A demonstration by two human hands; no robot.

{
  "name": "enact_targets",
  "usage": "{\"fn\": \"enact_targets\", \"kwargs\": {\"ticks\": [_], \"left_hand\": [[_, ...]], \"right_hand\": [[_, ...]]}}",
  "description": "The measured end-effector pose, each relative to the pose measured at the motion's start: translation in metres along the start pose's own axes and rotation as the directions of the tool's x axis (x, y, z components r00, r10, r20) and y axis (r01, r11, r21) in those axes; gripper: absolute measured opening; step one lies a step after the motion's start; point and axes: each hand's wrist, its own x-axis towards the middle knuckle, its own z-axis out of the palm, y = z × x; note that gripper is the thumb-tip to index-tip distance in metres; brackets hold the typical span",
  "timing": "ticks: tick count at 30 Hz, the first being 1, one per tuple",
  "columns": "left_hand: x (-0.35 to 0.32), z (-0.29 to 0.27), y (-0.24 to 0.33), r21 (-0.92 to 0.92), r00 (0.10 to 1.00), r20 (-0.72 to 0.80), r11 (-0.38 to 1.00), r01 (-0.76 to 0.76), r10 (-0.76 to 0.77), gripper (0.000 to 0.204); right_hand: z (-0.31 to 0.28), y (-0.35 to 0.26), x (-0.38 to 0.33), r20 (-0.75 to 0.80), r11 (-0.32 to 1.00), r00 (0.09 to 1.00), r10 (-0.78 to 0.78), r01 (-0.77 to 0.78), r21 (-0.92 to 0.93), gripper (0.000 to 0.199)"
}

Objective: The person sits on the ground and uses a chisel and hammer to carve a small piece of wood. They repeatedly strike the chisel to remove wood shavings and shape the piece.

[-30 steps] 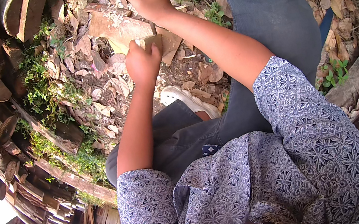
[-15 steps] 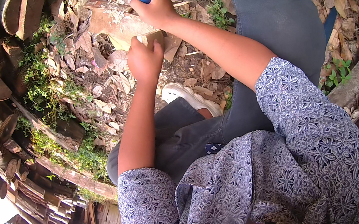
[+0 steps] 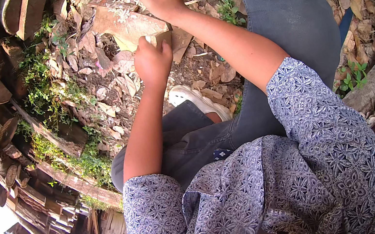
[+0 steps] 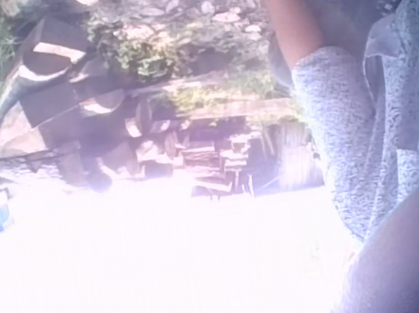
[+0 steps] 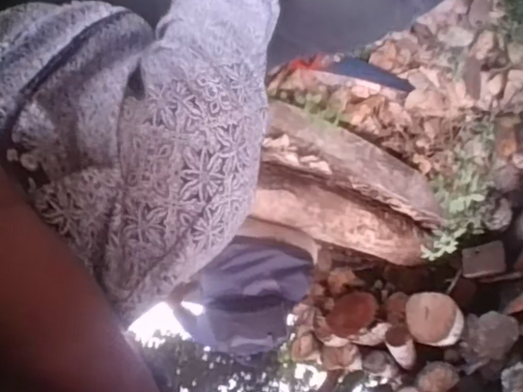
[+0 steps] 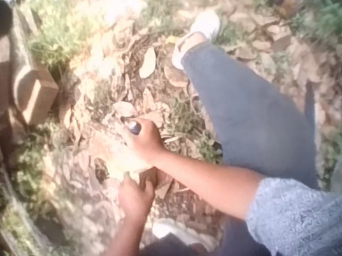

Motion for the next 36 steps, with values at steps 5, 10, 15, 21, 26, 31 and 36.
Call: {"fn": "enact_targets", "kwargs": {"ticks": [5,10,15,21,26,31,36], "left_hand": [[0.003,0.0,-0.003,-0.014,1.0,0.024,1.0,0.0,0.0,0.04],[0.002,-0.001,0.002,0.008,1.0,0.008,1.0,0.0,0.0,0.04],[0.002,0.001,-0.002,0.001,1.0,-0.003,1.0,-0.008,0.008,0.041],[0.004,0.0,-0.005,-0.001,1.0,0.014,1.0,0.008,-0.008,0.043],[0.006,0.002,-0.01,-0.02,0.999,-0.003,0.999,0.039,-0.039,0.047],[0.007,0.0,-0.011,-0.031,0.999,-0.002,0.999,0.033,-0.033,0.047],[0.006,0.0,-0.009,-0.03,0.999,0.011,0.999,0.043,-0.043,0.046]], "right_hand": [[0.011,-0.069,0.019,0.026,0.974,0.994,0.109,-0.112,0.197,0.026],[0.011,0.005,-0.006,0.07,0.997,0.995,0.073,-0.072,-0.019,0.031],[-0.001,0.024,-0.008,0.087,0.989,0.988,0.127,-0.119,-0.087,0.034],[0.0,-0.067,0.032,-0.013,0.99,0.998,0.058,-0.056,0.13,0.027],[0.01,-0.049,0.021,-0.038,0.973,0.998,0.043,-0.033,0.227,0.026],[0.008,-0.059,0.017,-0.026,0.974,0.998,0.065,-0.058,0.22,0.026],[0.008,-0.072,0.011,0.073,0.983,0.997,0.028,-0.041,0.177,0.027]]}}
